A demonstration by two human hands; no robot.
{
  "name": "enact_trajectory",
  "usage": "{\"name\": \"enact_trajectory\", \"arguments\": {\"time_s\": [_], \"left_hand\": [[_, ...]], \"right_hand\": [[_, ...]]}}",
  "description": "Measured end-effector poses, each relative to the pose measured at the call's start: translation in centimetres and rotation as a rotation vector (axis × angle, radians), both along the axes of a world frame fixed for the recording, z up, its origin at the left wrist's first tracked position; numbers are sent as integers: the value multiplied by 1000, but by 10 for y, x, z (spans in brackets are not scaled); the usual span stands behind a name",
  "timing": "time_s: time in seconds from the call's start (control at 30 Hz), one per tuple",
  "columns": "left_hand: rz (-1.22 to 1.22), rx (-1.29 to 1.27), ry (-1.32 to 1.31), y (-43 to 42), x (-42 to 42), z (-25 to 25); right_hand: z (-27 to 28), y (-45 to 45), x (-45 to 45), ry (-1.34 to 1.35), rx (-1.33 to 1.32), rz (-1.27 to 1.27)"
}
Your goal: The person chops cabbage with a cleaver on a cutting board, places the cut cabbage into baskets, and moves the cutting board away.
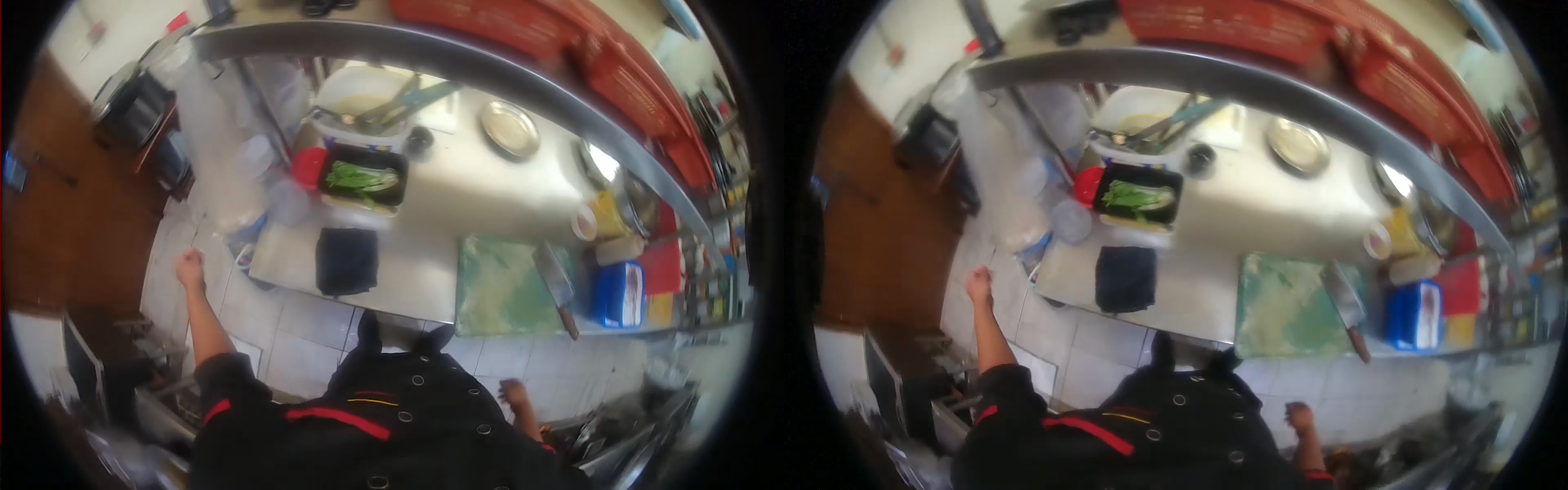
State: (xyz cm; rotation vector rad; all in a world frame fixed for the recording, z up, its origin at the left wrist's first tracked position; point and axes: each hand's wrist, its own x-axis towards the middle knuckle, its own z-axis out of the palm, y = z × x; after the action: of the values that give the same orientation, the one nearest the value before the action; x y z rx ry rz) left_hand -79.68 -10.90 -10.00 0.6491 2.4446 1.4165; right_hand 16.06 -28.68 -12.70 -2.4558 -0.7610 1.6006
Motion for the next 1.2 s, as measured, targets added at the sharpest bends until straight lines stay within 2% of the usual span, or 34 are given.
{"name": "enact_trajectory", "arguments": {"time_s": [0.03, 0.07, 0.1, 0.13, 0.17, 0.2, 0.23, 0.27, 0.33, 0.37, 0.4, 0.47, 0.53, 0.57, 0.63, 0.67, 0.7, 0.73, 0.77, 0.8, 0.83, 0.87, 0.9, 0.93, 1.03, 1.1, 1.13, 1.2], "left_hand": [[-212, -474, 146, 3, 28, 0], [-507, -648, 784, -7, -13, -98], [-608, -702, 703, -16, 15, -108], [-635, -870, 659, -19, 26, -144], [-874, -1056, 853, -35, 50, -151], [-1004, -1115, 873, -39, 77, -164], [-1219, -1001, 885, -58, 99, -167], [-1345, -1044, 960, -67, 134, -167], [-1533, -1121, 773, -91, 200, -171], [-1799, -828, 788, -109, 213, -178], [-1874, -298, 962, -130, 229, -172], [-1882, -176, 556, -149, 273, -181], [-1898, -679, 310, -141, 303, -139], [-1859, -927, 230, -136, 319, -116], [-1935, -745, 412, -124, 328, -103], [-2010, -567, 600, -119, 333, -101], [-1729, -727, 15, -112, 343, -98], [-1300, -707, -484, -105, 354, -93], [-1770, -494, 224, -88, 358, -87], [-2092, -226, 1009, -77, 365, -79], [-2074, -241, 1009, -74, 381, -66], [-1671, -569, 381, -74, 403, -55], [-1169, -787, -195, -74, 422, -43], [-1156, -787, -195, -73, 430, -39], [-1384, -589, -33, -83, 450, -29], [-1388, -772, -60, -87, 466, -22], [-1377, -777, -68, -93, 469, -20], [-1204, -848, -363, -94, 472, -16]], "right_hand": [[27, 12, -19, -58, 97, -25], [45, 22, -31, -104, 143, -13], [48, 24, -31, -87, 194, -54], [51, 25, -35, -85, 203, -89], [53, 24, -38, -103, 227, -122], [53, 17, -39, -123, 247, -160], [37, 11, -29, -152, 268, -105], [16, -9, -15, -188, 281, -61], [25, -7, -11, -478, 441, 92], [61, 12, -20, -548, 560, 50], [71, 28, -6, -602, 530, 51], [97, 61, 10, -808, 744, 6], [130, 92, 28, -904, 909, 109], [126, 98, 42, -893, 929, 111], [119, 124, 65, -1057, 874, 357], [118, 134, 73, -1046, 921, 368], [118, 137, 76, -956, 786, 409], [120, 143, 78, -868, 648, 451], [121, 150, 81, -858, 683, 465], [120, 153, 83, -838, 600, 453], [121, 151, 83, -817, 505, 441], [125, 148, 82, -807, 513, 455], [131, 146, 79, -767, 539, 454], [136, 146, 77, -725, 563, 451], [141, 140, 74, -565, 569, 499], [130, 138, 75, -501, 579, 531], [129, 137, 70, -443, 594, 542], [140, 130, 55, -410, 646, 490]]}}
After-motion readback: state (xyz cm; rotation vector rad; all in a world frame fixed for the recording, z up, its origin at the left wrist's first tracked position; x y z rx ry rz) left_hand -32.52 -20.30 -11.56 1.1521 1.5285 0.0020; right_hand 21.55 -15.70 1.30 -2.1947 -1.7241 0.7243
